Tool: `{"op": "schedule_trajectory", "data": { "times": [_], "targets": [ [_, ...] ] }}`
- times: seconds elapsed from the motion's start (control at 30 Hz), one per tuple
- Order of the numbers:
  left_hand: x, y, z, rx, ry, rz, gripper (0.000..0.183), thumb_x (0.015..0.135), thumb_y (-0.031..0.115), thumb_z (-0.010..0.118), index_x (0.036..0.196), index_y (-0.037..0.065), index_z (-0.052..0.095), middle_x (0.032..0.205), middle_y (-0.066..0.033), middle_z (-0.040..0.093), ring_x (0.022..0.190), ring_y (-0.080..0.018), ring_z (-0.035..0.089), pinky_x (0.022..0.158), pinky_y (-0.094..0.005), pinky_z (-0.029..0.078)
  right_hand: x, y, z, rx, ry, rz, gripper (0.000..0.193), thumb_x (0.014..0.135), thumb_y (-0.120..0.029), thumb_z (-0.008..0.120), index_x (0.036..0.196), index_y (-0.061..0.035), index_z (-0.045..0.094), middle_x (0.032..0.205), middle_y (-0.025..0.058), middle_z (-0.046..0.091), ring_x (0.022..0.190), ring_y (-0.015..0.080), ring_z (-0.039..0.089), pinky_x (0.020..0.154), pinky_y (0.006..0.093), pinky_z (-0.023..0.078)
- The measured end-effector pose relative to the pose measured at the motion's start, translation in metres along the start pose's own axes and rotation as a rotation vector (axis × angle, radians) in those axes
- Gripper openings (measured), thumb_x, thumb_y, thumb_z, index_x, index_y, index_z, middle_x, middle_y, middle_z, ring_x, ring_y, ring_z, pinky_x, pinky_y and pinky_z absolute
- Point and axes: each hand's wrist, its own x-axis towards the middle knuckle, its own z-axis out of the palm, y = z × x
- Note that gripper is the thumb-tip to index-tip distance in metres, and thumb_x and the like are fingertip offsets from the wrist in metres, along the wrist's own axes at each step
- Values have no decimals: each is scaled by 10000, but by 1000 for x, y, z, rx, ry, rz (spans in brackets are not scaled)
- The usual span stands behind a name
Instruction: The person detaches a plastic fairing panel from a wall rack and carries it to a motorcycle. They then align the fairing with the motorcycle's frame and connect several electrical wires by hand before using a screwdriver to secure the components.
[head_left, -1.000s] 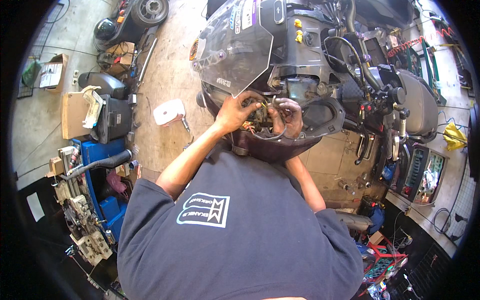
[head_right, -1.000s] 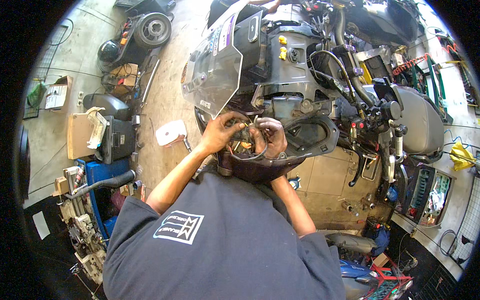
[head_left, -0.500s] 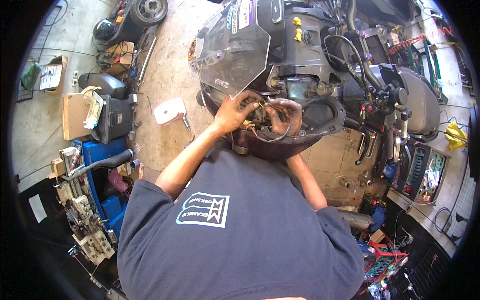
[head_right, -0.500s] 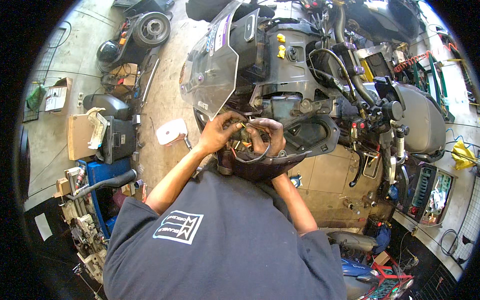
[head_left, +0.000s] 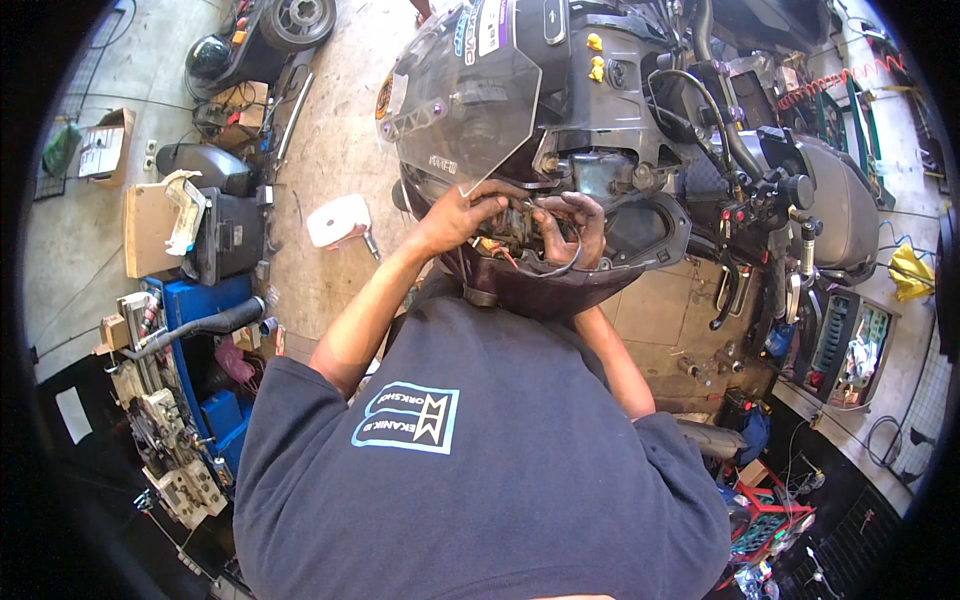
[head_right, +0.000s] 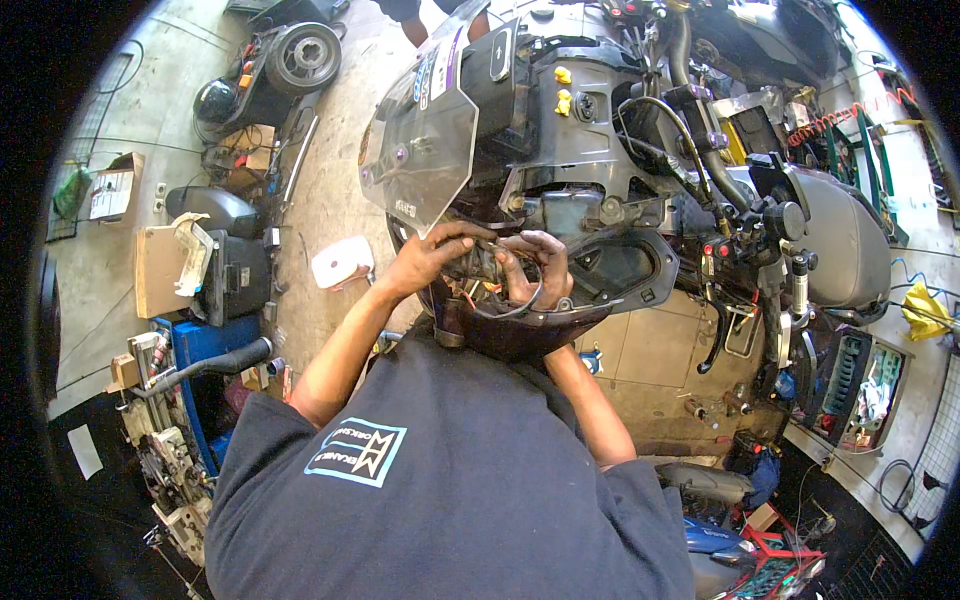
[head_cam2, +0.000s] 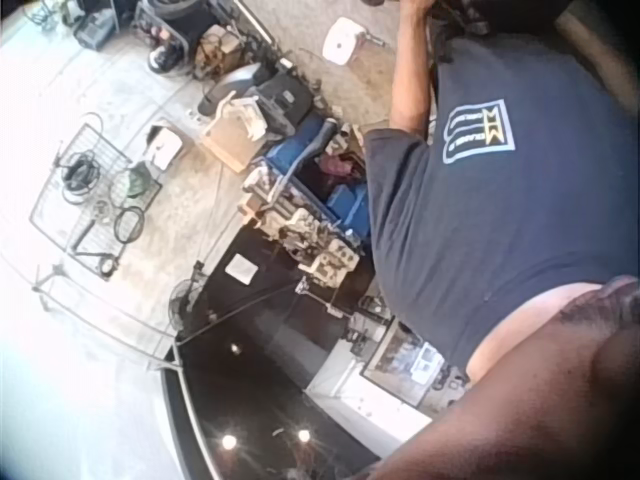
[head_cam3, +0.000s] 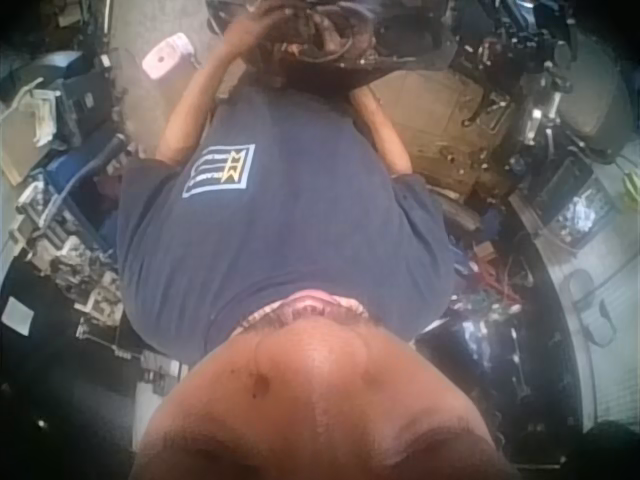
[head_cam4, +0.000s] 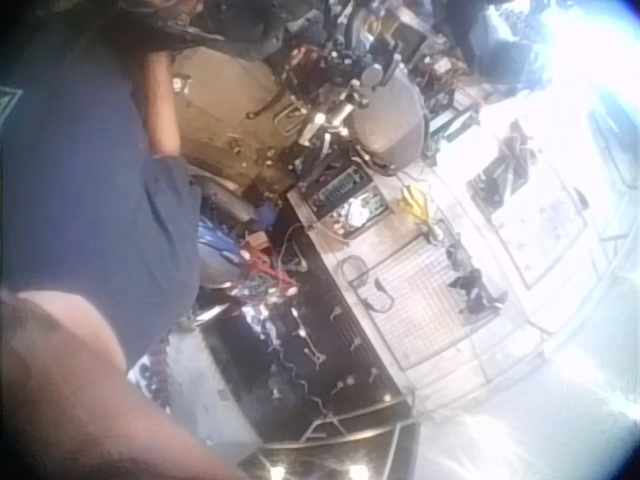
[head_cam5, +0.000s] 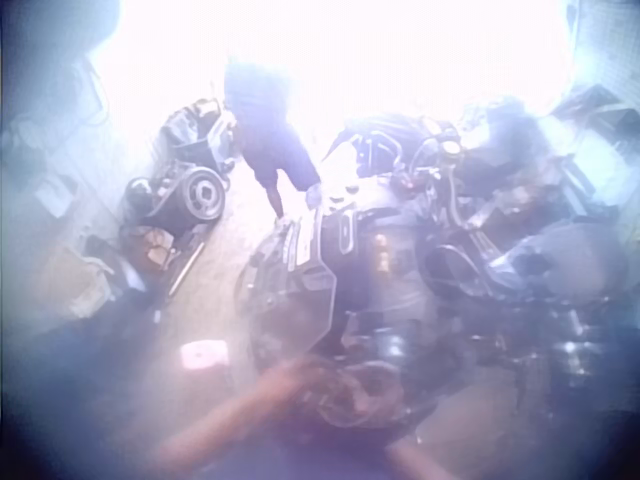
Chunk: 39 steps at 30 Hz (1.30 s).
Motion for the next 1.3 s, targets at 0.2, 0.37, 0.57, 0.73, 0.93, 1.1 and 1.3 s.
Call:
{"op": "schedule_trajectory", "data": {
  "times": [0.2, 0.37, 0.57, 0.73, 0.93, 1.1, 1.3],
  "targets": [
    [1, -3, -5, -149, -91, 2, 297, 957, 103, 619, 1232, 8, 679, 1132, -66, 704, 996, -127, 635, 881, -292, 510, -2, -3, -1, -10, 6, 47, 323, 913, -74, 744, 1160, 8, 552, 950, 135, 740, 901, 195, 720, 830, 325, 568],
    [0, 0, -7, -353, -148, -121, 387, 899, 102, 673, 1267, -10, 641, 1191, -106, 685, 1110, -176, 631, 990, -307, 478, -4, -2, -3, -15, 14, 38, 304, 911, -68, 746, 1144, 6, 565, 973, 134, 737, 918, 196, 722, 837, 331, 572],
    [1, -3, -11, -364, -71, -95, 361, 876, 136, 731, 1196, -12, 651, 1085, -81, 684, 985, -158, 633, 930, -295, 489, -9, 1, -2, 82, -20, 8, 338, 875, -34, 776, 1126, -5, 552, 974, 127, 731, 906, 182, 720, 819, 323, 585],
    [-2, -3, -10, -569, -49, -157, 322, 910, 143, 726, 1177, -18, 646, 1062, -77, 679, 944, -143, 630, 868, -276, 503, -11, 0, -6, 91, -90, -1, 335, 852, 1, 785, 1096, -9, 555, 956, 124, 730, 888, 177, 721, 797, 316, 591],
    [-5, -6, -9, -585, -10, -180, 302, 943, 133, 707, 1189, -25, 635, 1014, -57, 681, 904, -123, 633, 828, -251, 508, -8, 0, -1, 156, -155, -150, 387, 833, 54, 775, 1042, -35, 461, 928, 139, 729, 876, 177, 723, 765, 313, 586],
    [-2, -9, -8, -559, -6, -180, 331, 923, 133, 728, 1187, -35, 620, 1006, -67, 657, 876, -132, 629, 779, -264, 519, -10, -4, 0, 93, -127, -122, 409, 832, 65, 766, 1010, -50, 416, 923, 142, 729, 848, 180, 722, 751, 311, 581],
    [-3, -3, -5, -446, 17, -158, 300, 913, 126, 745, 1152, -20, 637, 906, -47, 669, 819, -121, 637, 752, -255, 524, -9, -2, -1, 30, -99, -141, 398, 846, 31, 767, 987, -65, 407, 913, 137, 733, 823, 181, 723, 732, 317, 575]
  ]
}}
